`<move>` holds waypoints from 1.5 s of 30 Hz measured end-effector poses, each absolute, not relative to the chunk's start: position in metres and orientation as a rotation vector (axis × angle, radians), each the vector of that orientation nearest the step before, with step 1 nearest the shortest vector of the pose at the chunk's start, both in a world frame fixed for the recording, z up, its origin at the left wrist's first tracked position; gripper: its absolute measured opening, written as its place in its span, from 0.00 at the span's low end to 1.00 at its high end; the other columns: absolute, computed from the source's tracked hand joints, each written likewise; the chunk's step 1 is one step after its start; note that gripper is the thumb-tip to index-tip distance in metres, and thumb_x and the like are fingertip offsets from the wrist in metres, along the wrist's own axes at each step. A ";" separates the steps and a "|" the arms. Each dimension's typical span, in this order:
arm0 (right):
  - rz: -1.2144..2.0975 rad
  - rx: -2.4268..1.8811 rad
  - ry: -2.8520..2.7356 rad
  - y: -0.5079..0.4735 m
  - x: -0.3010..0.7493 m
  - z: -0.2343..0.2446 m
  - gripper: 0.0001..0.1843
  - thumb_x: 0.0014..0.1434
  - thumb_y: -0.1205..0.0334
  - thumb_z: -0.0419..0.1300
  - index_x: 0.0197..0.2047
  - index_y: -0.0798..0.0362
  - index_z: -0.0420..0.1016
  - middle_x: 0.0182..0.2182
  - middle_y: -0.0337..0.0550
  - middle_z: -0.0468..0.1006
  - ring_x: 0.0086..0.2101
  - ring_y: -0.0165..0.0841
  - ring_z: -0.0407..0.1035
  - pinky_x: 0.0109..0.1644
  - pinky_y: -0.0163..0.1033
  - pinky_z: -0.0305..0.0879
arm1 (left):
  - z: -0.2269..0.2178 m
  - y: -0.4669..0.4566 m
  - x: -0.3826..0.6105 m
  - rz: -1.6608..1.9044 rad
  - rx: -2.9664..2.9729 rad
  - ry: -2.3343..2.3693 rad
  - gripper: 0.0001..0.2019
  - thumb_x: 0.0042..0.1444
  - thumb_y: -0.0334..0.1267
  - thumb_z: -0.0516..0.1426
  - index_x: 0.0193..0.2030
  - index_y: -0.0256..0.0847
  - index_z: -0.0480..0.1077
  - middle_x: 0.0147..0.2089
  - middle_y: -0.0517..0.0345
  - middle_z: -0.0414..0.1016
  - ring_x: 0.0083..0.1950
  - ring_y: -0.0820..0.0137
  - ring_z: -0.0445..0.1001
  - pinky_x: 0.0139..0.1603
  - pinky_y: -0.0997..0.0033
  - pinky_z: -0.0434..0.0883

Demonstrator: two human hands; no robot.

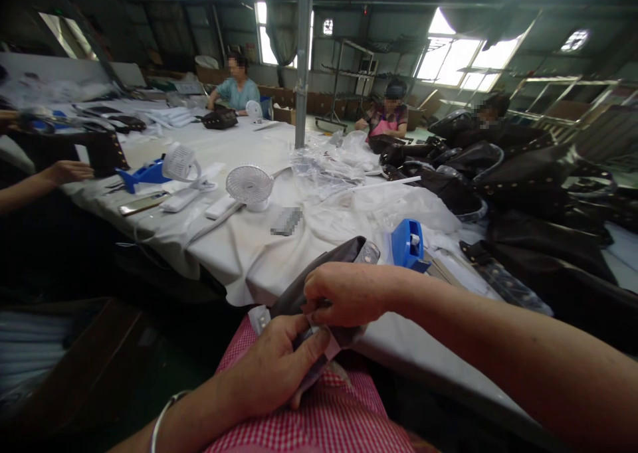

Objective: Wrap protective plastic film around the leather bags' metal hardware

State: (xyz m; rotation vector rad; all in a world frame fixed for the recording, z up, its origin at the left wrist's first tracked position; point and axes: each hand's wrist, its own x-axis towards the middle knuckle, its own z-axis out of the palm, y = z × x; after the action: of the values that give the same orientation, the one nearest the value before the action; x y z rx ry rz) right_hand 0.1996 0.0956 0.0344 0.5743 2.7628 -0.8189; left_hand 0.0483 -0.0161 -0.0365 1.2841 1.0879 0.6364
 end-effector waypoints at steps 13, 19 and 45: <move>-0.365 0.470 3.228 0.060 0.222 0.032 0.05 0.60 0.61 0.64 0.33 0.52 0.79 0.38 0.45 0.79 0.52 0.41 0.67 0.59 0.50 0.58 | -0.046 -0.008 0.047 0.735 1.149 1.035 0.20 0.62 0.57 0.54 0.37 0.39 0.70 0.19 0.65 0.68 0.12 0.78 0.63 0.10 0.83 0.56; 0.295 0.464 3.365 0.050 0.234 0.004 0.08 0.66 0.64 0.59 0.46 0.53 0.78 0.51 0.46 0.78 0.65 0.44 0.56 0.70 0.57 0.43 | -0.047 0.000 0.042 0.763 0.989 1.020 0.18 0.59 0.55 0.57 0.39 0.39 0.69 0.18 0.65 0.69 0.12 0.76 0.63 0.09 0.82 0.59; -1.258 3.582 1.451 0.169 0.435 -0.068 0.15 0.66 0.56 0.60 0.47 0.60 0.76 0.44 0.49 0.78 0.45 0.40 0.74 0.50 0.48 0.71 | -0.042 0.005 0.059 0.898 0.979 1.354 0.23 0.55 0.61 0.59 0.39 0.41 0.70 0.10 0.70 0.58 0.11 0.78 0.54 0.11 0.83 0.54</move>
State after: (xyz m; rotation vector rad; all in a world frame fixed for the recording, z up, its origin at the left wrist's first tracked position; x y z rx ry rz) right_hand 0.4351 0.1690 -0.0678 3.5820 1.4508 -1.2582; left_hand 0.0587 0.0048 -0.0421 0.9787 1.3539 0.8980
